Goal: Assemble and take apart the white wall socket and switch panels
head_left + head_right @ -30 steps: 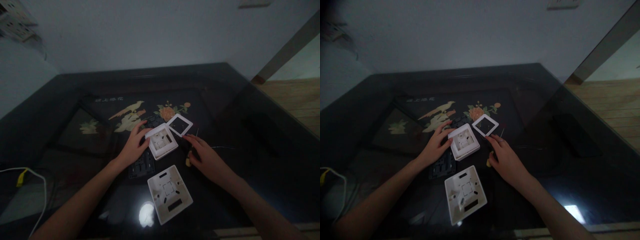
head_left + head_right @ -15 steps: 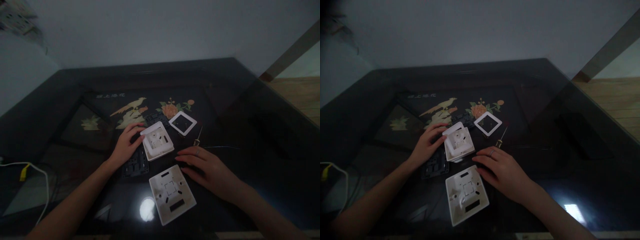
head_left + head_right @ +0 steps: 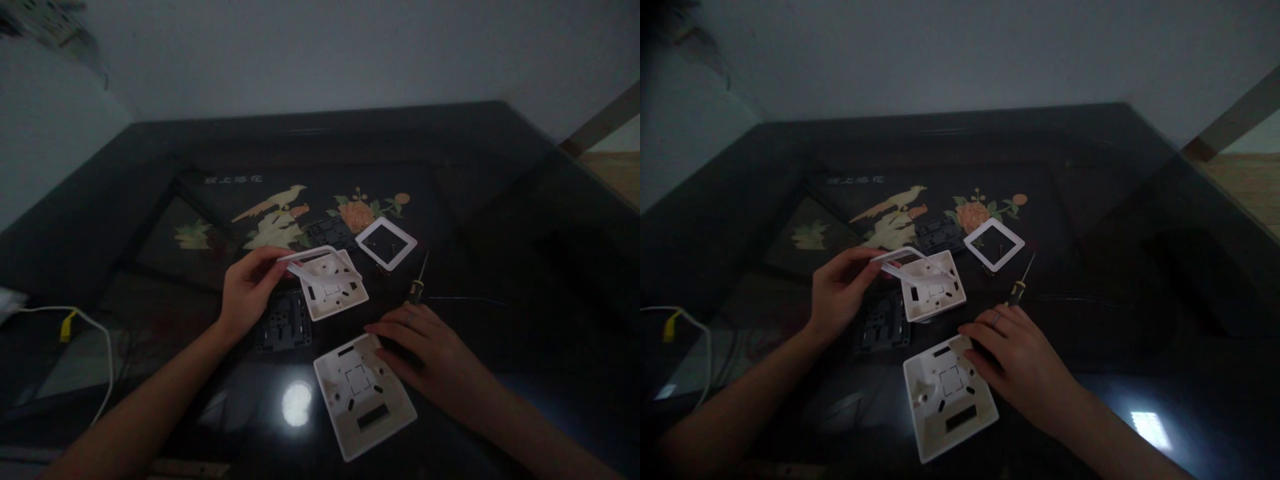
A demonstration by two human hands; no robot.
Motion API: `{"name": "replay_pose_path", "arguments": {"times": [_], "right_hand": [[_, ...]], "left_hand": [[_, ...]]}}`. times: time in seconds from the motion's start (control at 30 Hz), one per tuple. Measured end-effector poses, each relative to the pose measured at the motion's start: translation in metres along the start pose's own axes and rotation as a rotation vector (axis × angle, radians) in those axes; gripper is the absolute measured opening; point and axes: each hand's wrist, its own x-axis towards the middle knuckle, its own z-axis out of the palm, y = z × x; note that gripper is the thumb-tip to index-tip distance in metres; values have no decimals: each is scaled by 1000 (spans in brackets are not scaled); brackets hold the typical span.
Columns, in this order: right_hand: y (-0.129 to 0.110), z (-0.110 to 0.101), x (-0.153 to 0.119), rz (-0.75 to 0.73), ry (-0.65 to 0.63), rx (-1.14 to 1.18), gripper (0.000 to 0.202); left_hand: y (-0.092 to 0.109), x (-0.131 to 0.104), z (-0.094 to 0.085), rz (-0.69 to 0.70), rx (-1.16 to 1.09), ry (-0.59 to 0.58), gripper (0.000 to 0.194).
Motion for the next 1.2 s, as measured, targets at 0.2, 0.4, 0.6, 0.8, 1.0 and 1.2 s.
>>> {"name": "replay_pose_path", "arguments": {"times": [0.2,0.4,0.6,0.8,1.0,1.2], "right_hand": [[3,0,0,3,87,-106,17],[15,-2,-1,96,127,-176,20],[20,-2,-1,97,127,-165,18],[24,1,-1,75,131,-165,17],[25,1,-2,59,145,-180,17],[21,-4,-1,73,107,-142,18]], "left_hand": [[1,7,0,-328,-477,92,27],[-1,17,-9,-381,-543,158,22],[-2,22,-16,-376,-574,180,28],[-7,33,-35,-303,-501,268,33],[-32,43,-48,-335,-303,223,38],[-52,43,-46,-292,-94,195,31]]}}
